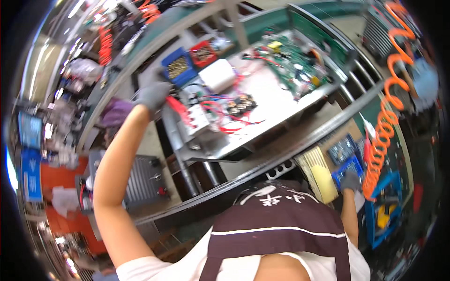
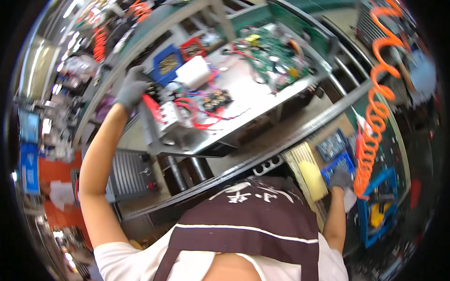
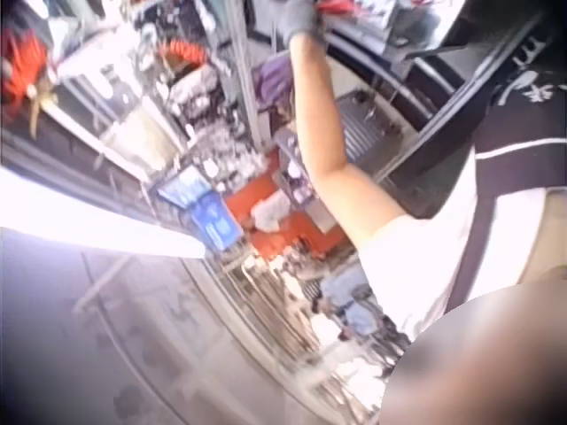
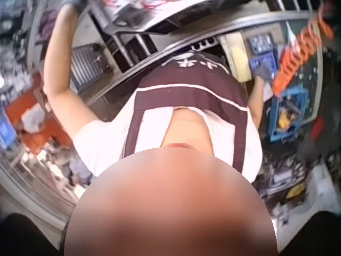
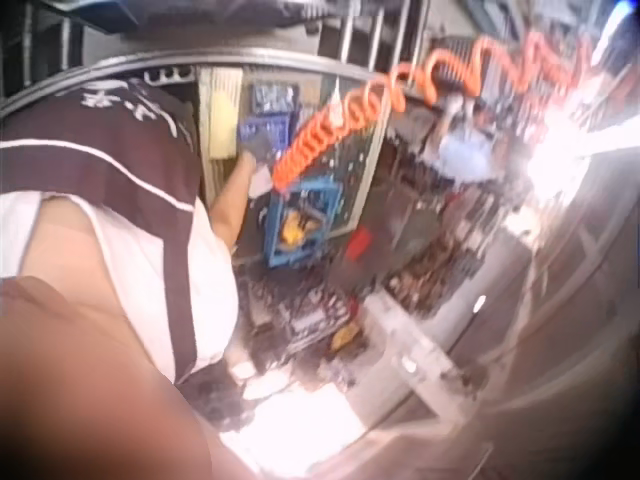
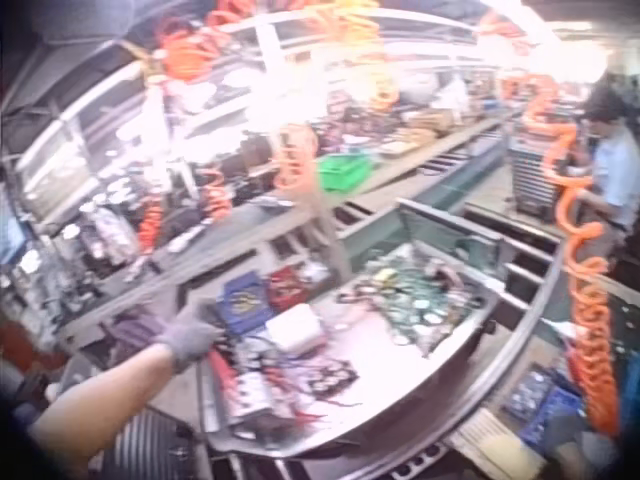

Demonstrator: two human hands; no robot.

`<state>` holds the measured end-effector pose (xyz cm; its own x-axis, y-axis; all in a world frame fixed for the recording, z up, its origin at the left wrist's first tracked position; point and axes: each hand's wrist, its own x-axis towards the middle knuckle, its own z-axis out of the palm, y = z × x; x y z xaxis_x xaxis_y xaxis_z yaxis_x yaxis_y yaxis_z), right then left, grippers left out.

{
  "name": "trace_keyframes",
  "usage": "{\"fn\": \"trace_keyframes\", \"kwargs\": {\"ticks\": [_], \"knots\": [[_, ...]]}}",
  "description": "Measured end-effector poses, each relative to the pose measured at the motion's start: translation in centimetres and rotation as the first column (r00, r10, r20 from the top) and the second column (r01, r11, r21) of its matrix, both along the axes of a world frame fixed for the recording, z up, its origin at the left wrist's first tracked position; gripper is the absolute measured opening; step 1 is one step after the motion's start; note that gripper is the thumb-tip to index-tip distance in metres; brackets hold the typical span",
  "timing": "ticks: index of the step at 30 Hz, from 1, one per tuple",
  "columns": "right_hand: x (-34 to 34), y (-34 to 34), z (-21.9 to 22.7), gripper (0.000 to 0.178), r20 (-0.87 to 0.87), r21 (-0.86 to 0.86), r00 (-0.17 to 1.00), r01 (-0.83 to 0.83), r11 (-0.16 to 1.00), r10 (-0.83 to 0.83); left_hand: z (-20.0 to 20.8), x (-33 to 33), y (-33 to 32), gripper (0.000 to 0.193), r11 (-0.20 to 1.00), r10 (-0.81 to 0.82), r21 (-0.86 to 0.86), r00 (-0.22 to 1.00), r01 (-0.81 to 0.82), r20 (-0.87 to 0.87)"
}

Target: The person assembles an electronic device on a workbench, connecting red wires to a terminal block and using a pneumatic screwdriver to secure components. They then apply a red liquid from a squeeze bottle onto the circuit board and wiring.

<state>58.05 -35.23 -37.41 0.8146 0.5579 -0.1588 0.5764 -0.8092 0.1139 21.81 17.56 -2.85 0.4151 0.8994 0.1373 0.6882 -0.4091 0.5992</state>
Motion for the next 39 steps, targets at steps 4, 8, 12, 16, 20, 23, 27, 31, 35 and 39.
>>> {"fn": "trace_keyframes", "kwargs": {"ticks": [4, 8, 12, 16, 20, 23, 27, 31, 35, 39], "knots": [[1.3, 1.3, 0.8, 0.014, -0.100, -0.056, 0.990, -0.102, 0.993, 0.096, 0.1, -0.4, 0.3, 0.050, 0.992, 0.122, 0.029, 0.971, -0.119, -0.204], [2.3, 0.3, 2.2, 0.015, 0.006, -0.036, 0.989, -0.150, 0.988, 0.151, 0.1, 0.3, -0.2, 0.054, 0.970, 0.205, -0.084, 0.953, -0.228, -0.224], [0.7, 3.7, 9.1, 0.012, 0.094, 0.371, 0.996, -0.042, 0.928, 0.007, 0.3, 0.3, -0.4, 0.055, 0.973, 0.206, -0.060, 0.959, -0.221, -0.197], [-7.0, 18.4, 22.3, 0.012, -0.314, 0.929, 0.807, 0.151, 0.339, 0.500, 1.2, 0.3, -1.5, 0.052, 0.967, 0.219, -0.086, 0.953, -0.241, -0.209], [-14.1, 33.6, 31.4, 0.011, 0.245, 0.949, 0.465, -0.295, -0.113, 0.850, 0.5, -0.2, -0.5, 0.051, 0.976, 0.183, -0.080, 0.961, -0.203, -0.209], [-17.2, 43.2, 30.4, 0.011, 0.324, 0.883, 0.319, -0.441, -0.163, 0.891, 0.9, 0.4, -0.8, 0.051, 0.980, 0.177, -0.056, 0.966, -0.190, -0.190], [-20.3, 47.8, 28.4, 0.018, 0.267, 0.789, 0.228, -0.610, -0.077, 0.936, 0.7, 0.4, -0.8, 0.054, 0.974, 0.198, -0.067, 0.960, -0.215, -0.199], [-21.3, 47.9, 28.4, 0.019, 0.213, 0.780, 0.223, -0.625, -0.029, 0.951, 0.7, 0.1, -1.2, 0.055, 0.975, 0.198, -0.064, 0.961, -0.213, -0.192], [-21.5, 47.8, 28.4, 0.017, 0.213, 0.763, 0.251, -0.646, 0.000, 0.944, 0.6, 0.2, -1.3, 0.055, 0.977, 0.193, -0.053, 0.967, -0.204, -0.164], [-21.9, 48.0, 28.3, 0.017, 0.187, 0.764, 0.287, -0.644, 0.044, 0.940, 0.5, 0.2, -1.3, 0.056, 0.975, 0.207, -0.044, 0.961, -0.218, -0.186]]}}
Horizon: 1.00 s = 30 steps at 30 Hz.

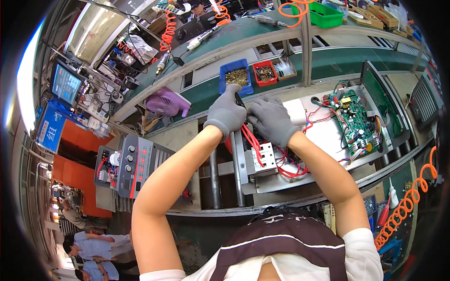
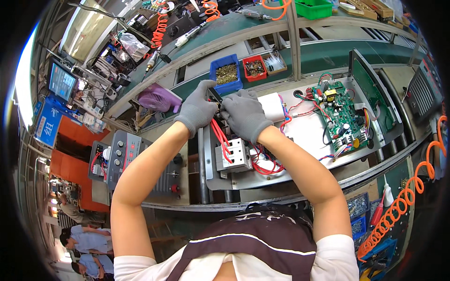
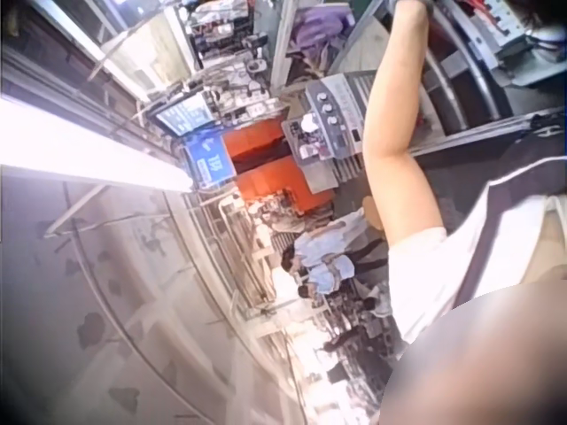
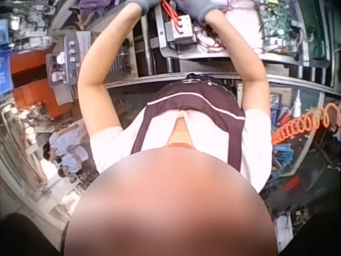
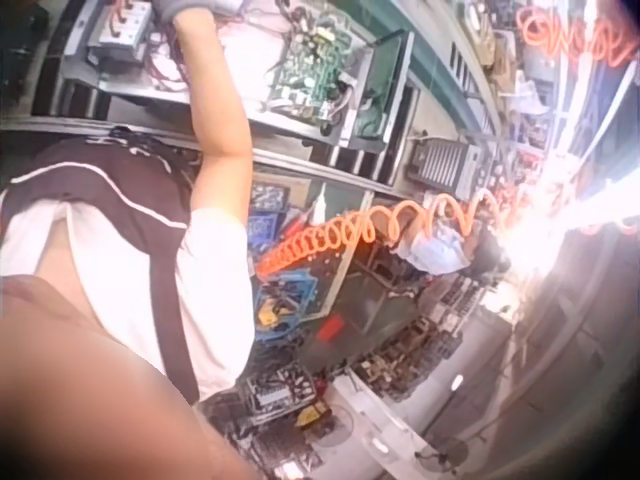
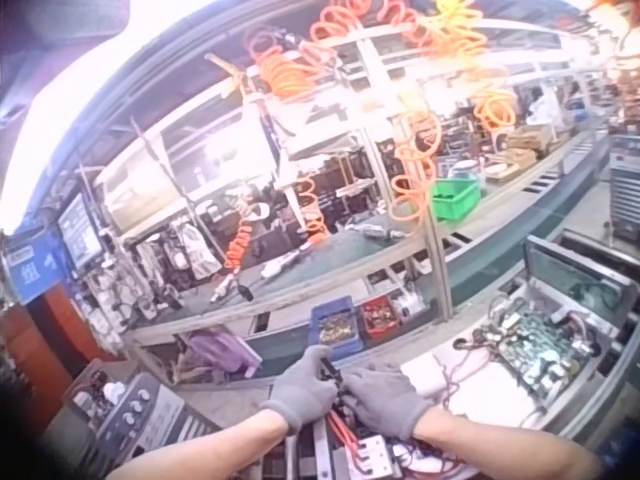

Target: The person assembles an electronic device on a workbench, connecting red wires to a terminal block and using a pneumatic screwdriver to secure components. They then apply a red liquid from a squeeze bottle onto the circuit board and wiring.

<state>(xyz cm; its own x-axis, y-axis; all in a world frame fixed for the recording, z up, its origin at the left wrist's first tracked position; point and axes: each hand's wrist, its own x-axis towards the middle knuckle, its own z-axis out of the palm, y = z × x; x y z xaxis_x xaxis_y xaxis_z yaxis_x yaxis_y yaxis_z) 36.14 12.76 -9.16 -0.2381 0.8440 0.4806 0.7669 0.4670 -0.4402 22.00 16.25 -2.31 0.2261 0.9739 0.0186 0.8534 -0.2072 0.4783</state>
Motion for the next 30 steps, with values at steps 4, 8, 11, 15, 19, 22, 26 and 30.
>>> {"fn": "trace_keyframes", "kwargs": {"ticks": [4, 8, 11, 15, 19, 22, 26, 30], "knots": [[0.2, 0.2, 0.0, 0.018, -0.036, 0.011, 0.999, -0.038, 0.999, 0.039, -0.4, -0.1, 0.4, 0.056, 1.000, -0.006, 0.017, 1.000, 0.006, 0.015], [0.1, 0.3, 0.1, 0.021, -0.077, -0.010, 0.996, -0.045, 0.999, 0.044, 0.2, 0.2, 0.0, 0.055, 1.000, 0.021, 0.009, 0.999, -0.020, -0.039], [0.3, 0.8, 0.6, 0.022, -0.104, -0.114, 0.992, -0.084, 0.990, 0.072, 0.4, 0.2, 0.1, 0.055, 0.999, 0.028, -0.032, 0.999, -0.029, -0.035], [-0.2, 1.2, 0.8, 0.026, -0.041, -0.182, 0.998, -0.061, 0.981, 0.054, 1.1, 0.6, -0.5, 0.054, 0.998, 0.062, -0.014, 0.995, -0.063, -0.078], [-0.4, 0.6, 1.2, 0.030, 0.024, -0.210, 1.000, -0.005, 0.978, 0.010, 0.9, 0.6, -0.5, 0.054, 0.998, 0.050, -0.024, 0.997, -0.052, -0.052], [0.0, 0.6, 0.8, 0.033, 0.011, -0.172, 0.998, -0.055, 0.984, 0.057, 0.8, 0.6, -0.3, 0.054, 0.999, 0.033, -0.019, 0.998, -0.034, -0.048], [-0.1, 0.4, 1.4, 0.031, 0.036, -0.194, 0.998, -0.039, 0.980, 0.047, -0.2, 0.1, 0.4, 0.055, 0.999, 0.009, 0.049, 0.999, -0.007, -0.053], [-0.7, 0.2, 1.5, 0.030, -0.057, -0.247, 0.997, 0.035, 0.968, -0.050, 0.3, 0.3, 0.1, 0.054, 1.000, 0.026, 0.007, 0.997, -0.025, -0.069]]}}
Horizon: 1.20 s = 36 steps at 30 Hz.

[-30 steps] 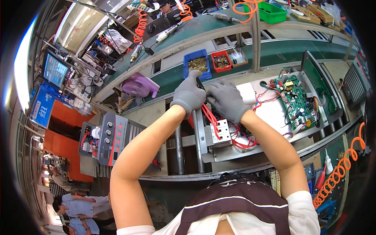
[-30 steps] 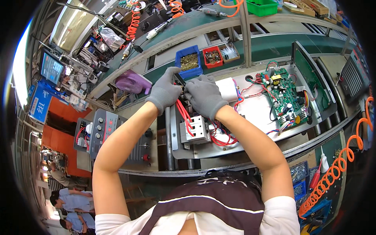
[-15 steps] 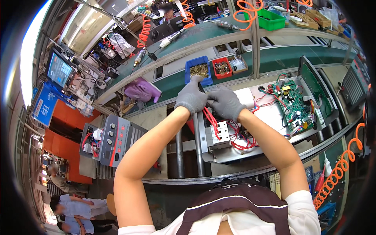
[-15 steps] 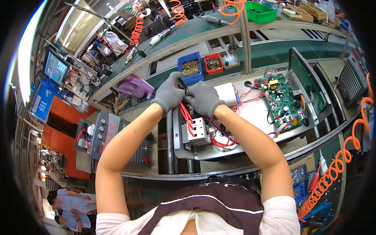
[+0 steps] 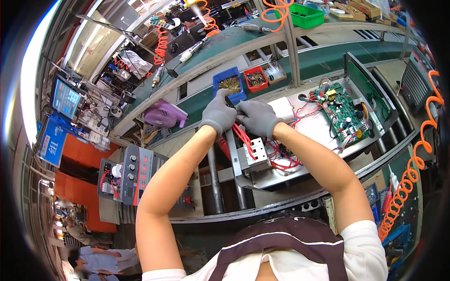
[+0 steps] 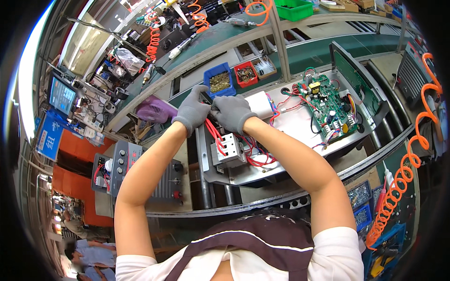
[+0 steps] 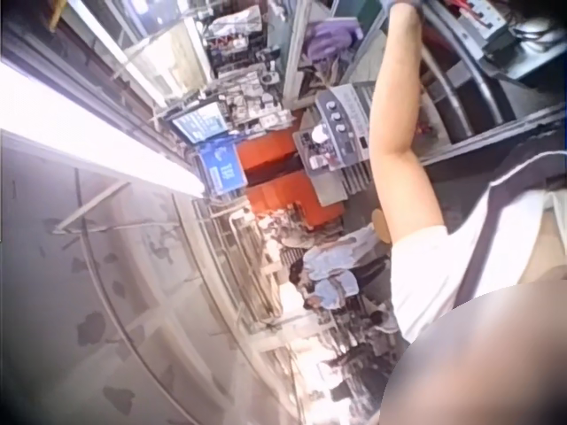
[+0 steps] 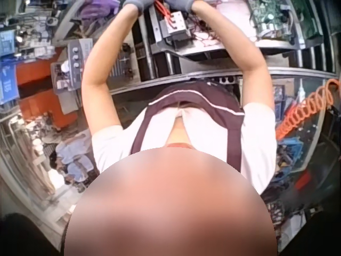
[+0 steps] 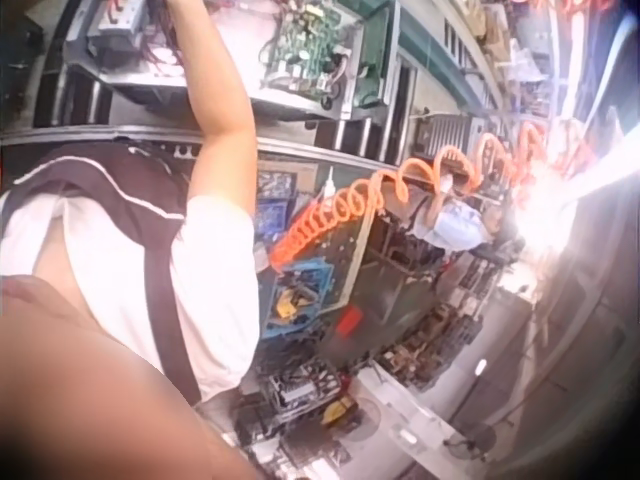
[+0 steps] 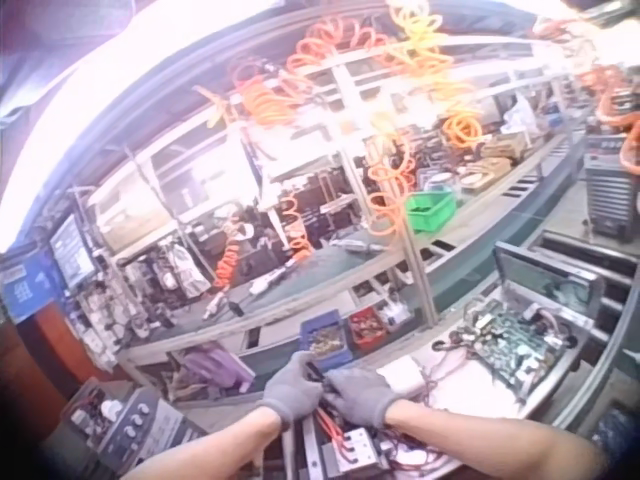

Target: The person assembles an electronic device on a workbench, connecting red wires to a terminal block and using a pneumatic screwdriver to secure components. They then apply a red liquid from a squeeze bottle onto the circuit board and wiring.

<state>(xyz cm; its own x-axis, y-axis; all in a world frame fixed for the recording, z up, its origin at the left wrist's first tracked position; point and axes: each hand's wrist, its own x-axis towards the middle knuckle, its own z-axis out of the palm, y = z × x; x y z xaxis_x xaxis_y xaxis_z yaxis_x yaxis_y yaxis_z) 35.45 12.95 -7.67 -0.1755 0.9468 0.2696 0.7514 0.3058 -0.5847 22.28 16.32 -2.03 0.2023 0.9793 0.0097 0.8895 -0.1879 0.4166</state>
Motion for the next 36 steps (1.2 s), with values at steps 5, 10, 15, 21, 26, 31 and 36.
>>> {"fn": "trace_keyframes", "kwargs": {"ticks": [5, 10, 15, 21, 26, 31, 36], "knots": [[-0.2, 0.1, -1.0, 0.029, 0.007, 0.111, 0.999, 0.033, 0.993, -0.034, 0.1, -0.4, 0.1, 0.054, 0.999, -0.034, 0.025, 0.999, 0.034, -0.001], [0.3, 1.2, -1.7, 0.029, -0.051, 0.129, 0.997, -0.049, 0.990, 0.056, 0.1, 1.2, -0.3, 0.045, 0.976, -0.197, -0.008, 0.904, 0.217, 0.380], [-2.5, 1.3, -1.9, 0.030, 0.114, 0.114, 0.991, -0.081, 0.990, 0.068, -4.9, -5.7, 5.2, 0.054, 0.965, -0.255, 0.060, 0.855, 0.257, 0.452], [-0.8, 0.9, -0.8, 0.028, 0.135, 0.072, 0.985, 0.102, 0.992, -0.111, -3.2, -2.5, 4.0, 0.055, 0.975, -0.206, 0.005, 0.906, 0.220, 0.370], [1.3, 0.1, -1.3, 0.028, -0.409, 0.262, 0.899, 0.281, 0.923, -0.158, -2.5, -0.6, 4.1, 0.058, 0.952, -0.298, 0.035, 0.895, 0.304, 0.332], [6.1, -9.8, -0.8, 0.014, -0.571, 0.690, 0.813, 0.400, 0.604, 0.113, -3.0, -5.4, 6.4, 0.064, 0.955, -0.197, -0.107, 0.862, 0.276, 0.468], [19.3, -28.8, -10.8, 0.021, -0.484, 0.364, 0.456, 0.881, 0.302, -0.747, -2.4, -3.4, 5.6, 0.067, 0.948, -0.184, -0.159, 0.883, 0.276, 0.432]]}}
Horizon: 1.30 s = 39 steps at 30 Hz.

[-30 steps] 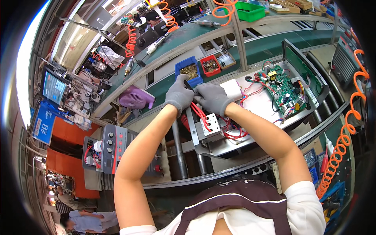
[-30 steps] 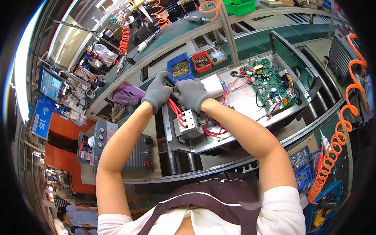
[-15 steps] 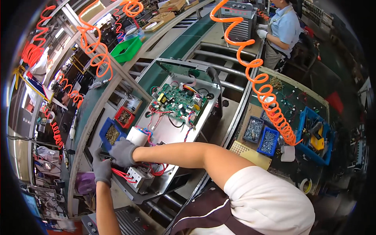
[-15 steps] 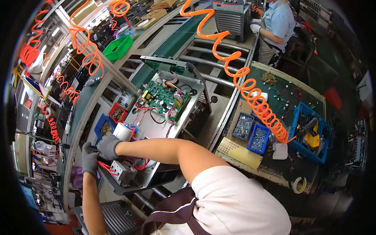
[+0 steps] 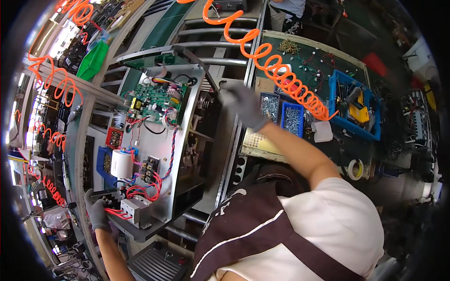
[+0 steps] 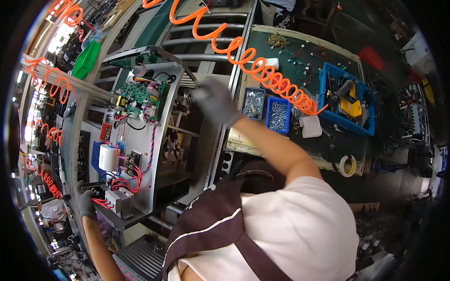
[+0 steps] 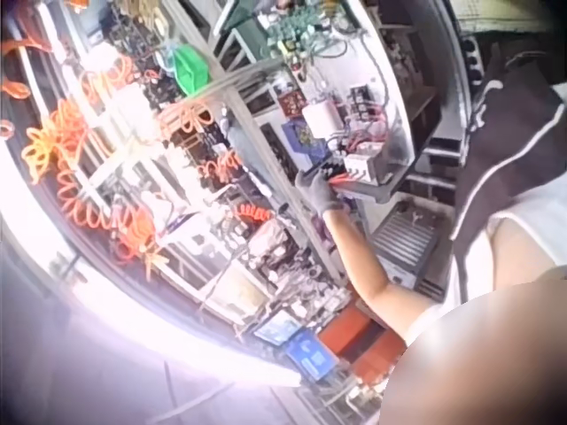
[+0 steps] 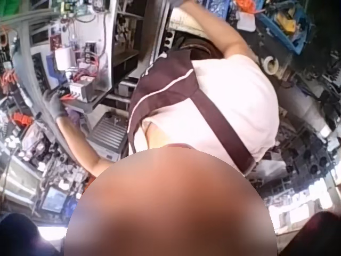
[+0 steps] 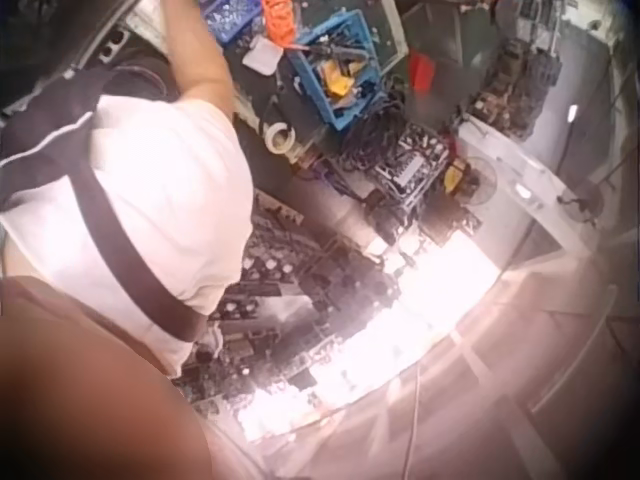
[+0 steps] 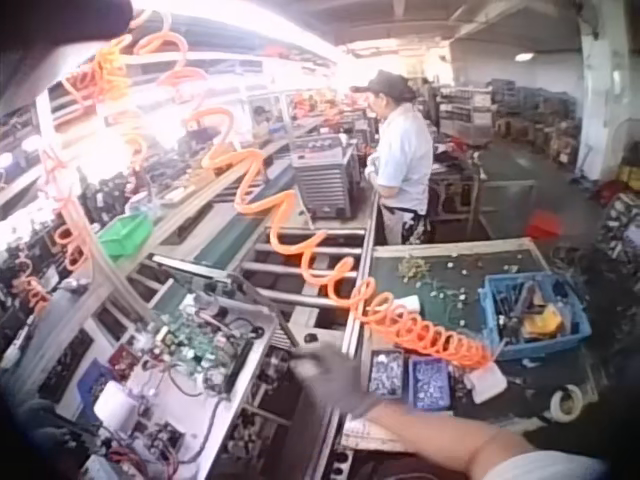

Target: The person assembles an electronic device on a workbench, connecting red wires to a terminal block and using a pneumatic screwdriver to secure components. They then apply a red liquid from a squeeze bottle onto the circuit board and wiring.

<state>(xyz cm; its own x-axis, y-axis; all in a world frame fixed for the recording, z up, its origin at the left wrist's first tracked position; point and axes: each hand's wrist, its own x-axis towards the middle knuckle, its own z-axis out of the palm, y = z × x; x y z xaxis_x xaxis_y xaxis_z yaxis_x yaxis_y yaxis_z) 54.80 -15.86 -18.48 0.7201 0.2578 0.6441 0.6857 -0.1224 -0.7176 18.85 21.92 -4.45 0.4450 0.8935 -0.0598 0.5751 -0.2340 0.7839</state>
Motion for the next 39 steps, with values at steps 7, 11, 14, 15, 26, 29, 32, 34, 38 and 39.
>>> {"fn": "trace_keyframes", "kwargs": {"ticks": [7, 11, 14, 15, 26, 29, 32, 34, 38, 39], "knots": [[2.4, -17.3, -15.7, 0.024, -0.242, -0.970, 0.899, -0.218, 0.107, -0.366, -1.7, -2.6, 3.5, 0.064, 0.980, -0.073, 0.179, 0.995, 0.083, -0.063], [2.7, -16.4, -19.3, 0.021, -0.144, -0.983, 0.902, -0.084, 0.161, -0.407, -0.8, -1.7, -0.4, 0.057, 0.990, 0.028, 0.139, 0.999, -0.022, -0.041], [3.0, -17.3, -18.9, 0.020, -0.120, -0.990, 0.899, -0.078, 0.114, -0.422, 0.0, 1.9, -3.0, 0.052, 0.995, -0.034, 0.096, 0.997, 0.027, 0.068], [3.3, -17.4, -19.8, 0.020, -0.112, -0.993, 0.916, -0.089, 0.077, -0.384, -0.4, 1.7, -2.5, 0.050, 0.996, -0.052, 0.081, 0.989, 0.041, 0.140], [3.9, -16.0, -12.6, 0.016, 0.123, -0.972, 0.947, 0.175, 0.156, -0.296, 1.6, 2.4, -4.8, 0.053, 0.952, 0.236, 0.264, 0.919, -0.154, -0.316], [1.6, -9.6, -3.7, 0.016, -0.085, -0.644, 0.996, -0.034, 0.765, -0.027, 2.4, 2.9, -5.3, 0.053, 0.955, 0.233, 0.257, 0.907, -0.146, -0.351], [-6.7, 2.8, 9.1, 0.006, -0.163, -0.170, 0.867, -0.494, 0.853, 0.470, 1.8, 2.4, -4.8, 0.053, 0.960, 0.233, 0.233, 0.905, -0.156, -0.357], [-9.0, 9.7, 11.7, 0.011, 0.255, -0.249, 0.738, -0.574, 0.780, 0.624, 0.9, 1.8, -3.9, 0.053, 0.959, 0.209, 0.251, 0.925, -0.131, -0.317], [-14.5, 24.7, 11.9, 0.007, 0.441, -0.191, 0.513, -0.748, 0.635, 0.737, 1.1, 2.1, -3.8, 0.053, 0.962, 0.208, 0.234, 0.934, -0.141, -0.292], [-15.4, 26.9, 11.3, 0.010, 0.439, -0.254, 0.474, -0.750, 0.611, 0.763, 1.4, 2.3, -4.0, 0.053, 0.959, 0.205, 0.252, 0.930, -0.129, -0.305]]}}
